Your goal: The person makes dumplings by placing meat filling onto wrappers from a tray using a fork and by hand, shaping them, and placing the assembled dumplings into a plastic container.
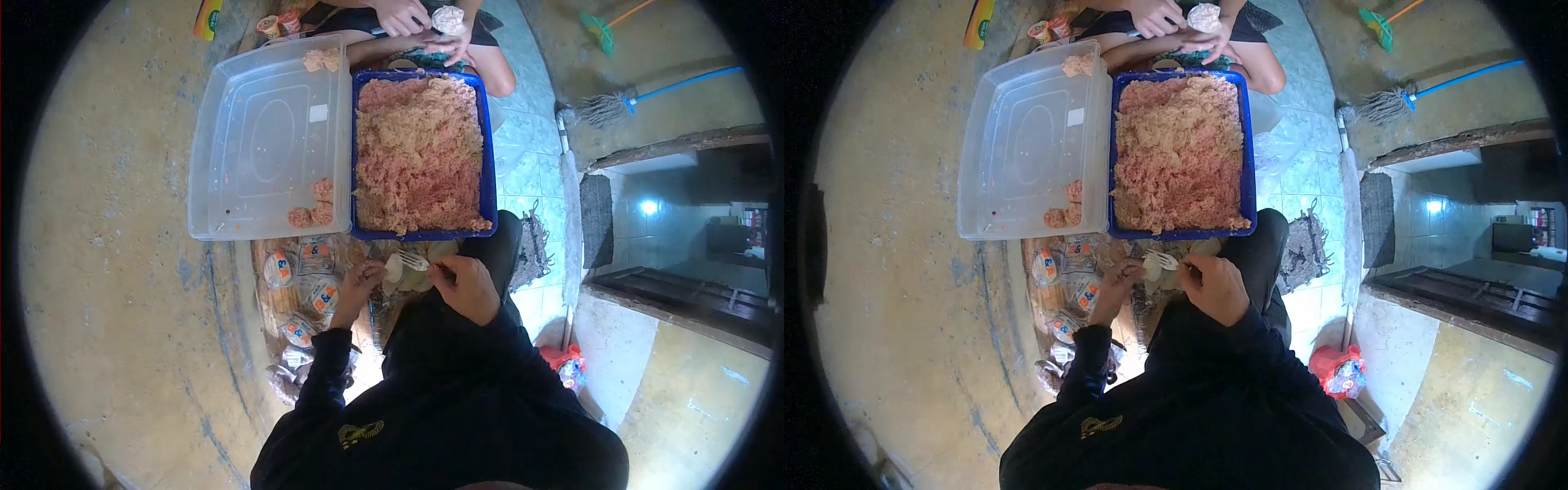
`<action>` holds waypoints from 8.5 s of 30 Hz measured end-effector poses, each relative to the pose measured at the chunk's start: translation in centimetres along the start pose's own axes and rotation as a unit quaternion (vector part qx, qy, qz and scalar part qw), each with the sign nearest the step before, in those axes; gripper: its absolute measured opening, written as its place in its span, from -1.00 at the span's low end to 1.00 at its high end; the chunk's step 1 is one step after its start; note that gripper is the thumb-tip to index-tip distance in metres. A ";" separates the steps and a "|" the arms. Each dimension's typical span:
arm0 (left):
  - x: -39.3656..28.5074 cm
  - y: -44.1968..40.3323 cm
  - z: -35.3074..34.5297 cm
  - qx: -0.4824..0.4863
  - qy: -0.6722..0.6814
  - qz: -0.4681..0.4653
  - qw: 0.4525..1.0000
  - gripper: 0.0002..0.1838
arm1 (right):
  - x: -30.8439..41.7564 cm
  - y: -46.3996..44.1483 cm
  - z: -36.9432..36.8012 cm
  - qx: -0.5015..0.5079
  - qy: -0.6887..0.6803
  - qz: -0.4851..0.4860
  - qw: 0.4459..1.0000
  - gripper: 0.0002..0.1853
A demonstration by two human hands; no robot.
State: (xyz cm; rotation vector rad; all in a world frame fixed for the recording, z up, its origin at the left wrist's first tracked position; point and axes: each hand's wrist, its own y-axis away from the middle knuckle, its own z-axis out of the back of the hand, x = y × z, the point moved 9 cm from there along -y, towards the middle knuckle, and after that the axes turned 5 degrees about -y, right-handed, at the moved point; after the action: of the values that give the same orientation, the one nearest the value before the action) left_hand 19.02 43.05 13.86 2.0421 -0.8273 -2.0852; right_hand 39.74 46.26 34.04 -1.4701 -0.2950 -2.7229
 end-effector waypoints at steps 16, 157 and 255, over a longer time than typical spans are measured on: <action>-0.4 -1.8 1.8 -0.009 0.163 0.086 0.983 -0.49 | -0.7 -0.3 1.1 0.030 -0.017 -0.035 0.999 -0.79; -10.7 -0.8 -1.3 -0.153 0.396 0.014 0.905 -0.62 | -7.0 -13.8 4.1 0.152 0.085 0.184 0.967 -0.74; -14.4 -0.3 -6.4 -0.061 0.416 -0.022 0.907 -0.58 | 0.1 -2.2 7.1 0.045 -0.039 0.063 0.996 -0.77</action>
State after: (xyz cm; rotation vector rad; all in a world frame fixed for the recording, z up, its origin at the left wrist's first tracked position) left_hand 26.53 47.73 26.87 2.5259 -0.4710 -1.0149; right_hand 45.27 49.72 37.55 -1.5187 -0.3132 -2.5243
